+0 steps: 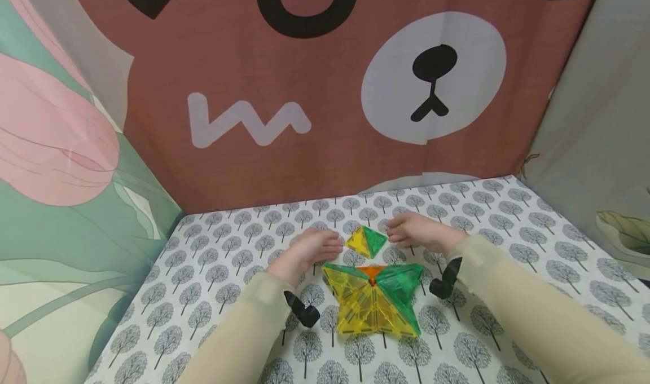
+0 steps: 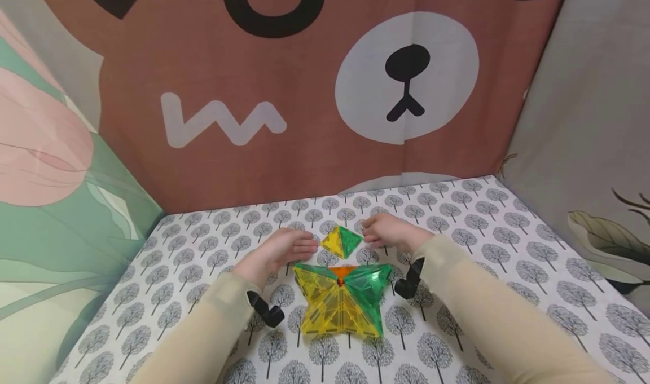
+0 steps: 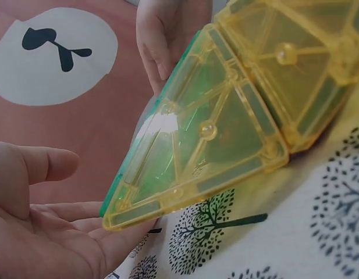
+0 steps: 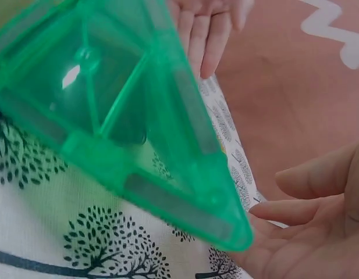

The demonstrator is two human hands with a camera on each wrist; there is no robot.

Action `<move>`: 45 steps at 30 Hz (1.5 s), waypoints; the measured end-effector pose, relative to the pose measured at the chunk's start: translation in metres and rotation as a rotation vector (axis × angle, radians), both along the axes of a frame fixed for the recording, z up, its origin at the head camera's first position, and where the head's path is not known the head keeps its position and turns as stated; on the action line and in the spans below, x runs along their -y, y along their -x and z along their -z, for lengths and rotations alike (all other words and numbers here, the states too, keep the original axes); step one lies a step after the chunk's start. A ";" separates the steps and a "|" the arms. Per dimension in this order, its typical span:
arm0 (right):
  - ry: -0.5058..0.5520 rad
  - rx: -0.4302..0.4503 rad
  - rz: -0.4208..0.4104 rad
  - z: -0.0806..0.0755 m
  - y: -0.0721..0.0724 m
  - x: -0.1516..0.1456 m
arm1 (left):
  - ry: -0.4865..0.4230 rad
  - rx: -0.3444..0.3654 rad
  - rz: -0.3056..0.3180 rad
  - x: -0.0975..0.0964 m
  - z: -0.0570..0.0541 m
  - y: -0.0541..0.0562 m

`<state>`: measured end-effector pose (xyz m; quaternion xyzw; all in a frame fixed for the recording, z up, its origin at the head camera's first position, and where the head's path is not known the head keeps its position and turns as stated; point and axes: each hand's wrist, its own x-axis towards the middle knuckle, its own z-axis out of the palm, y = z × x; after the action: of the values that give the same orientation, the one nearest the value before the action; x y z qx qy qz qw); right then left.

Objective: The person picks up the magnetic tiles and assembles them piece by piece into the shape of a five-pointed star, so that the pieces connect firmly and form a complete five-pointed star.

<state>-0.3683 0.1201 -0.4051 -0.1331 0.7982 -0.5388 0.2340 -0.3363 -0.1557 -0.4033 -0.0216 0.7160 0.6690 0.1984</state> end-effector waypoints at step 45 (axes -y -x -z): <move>0.180 0.145 0.132 0.005 -0.028 0.004 | 0.040 -0.048 -0.074 -0.014 0.007 -0.010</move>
<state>-0.3403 0.1160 -0.4102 -0.0616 0.7347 -0.6306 0.2423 -0.3263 -0.1422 -0.4099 -0.0360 0.7323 0.6619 0.1560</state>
